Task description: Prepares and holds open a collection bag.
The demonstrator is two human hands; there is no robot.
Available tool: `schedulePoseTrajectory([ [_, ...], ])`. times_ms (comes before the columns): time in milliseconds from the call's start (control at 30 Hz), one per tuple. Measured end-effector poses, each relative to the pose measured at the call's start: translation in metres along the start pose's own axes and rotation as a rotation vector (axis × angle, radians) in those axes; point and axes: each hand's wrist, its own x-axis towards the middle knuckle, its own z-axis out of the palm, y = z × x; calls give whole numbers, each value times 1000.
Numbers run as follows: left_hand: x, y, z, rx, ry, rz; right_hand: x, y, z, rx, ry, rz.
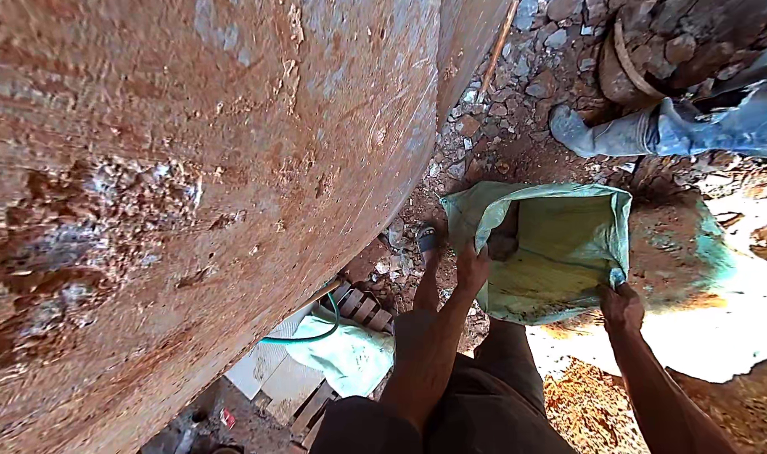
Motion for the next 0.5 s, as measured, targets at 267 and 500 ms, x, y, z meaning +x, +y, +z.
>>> schedulePoseTrajectory([
  [267, -14, -40, -1, -323, 3, 113, -9, 15, 4, 106, 28, 11],
  [500, -20, -178, 20, -505, 339, -227, 12, 27, -7, 154, 13, -155],
])
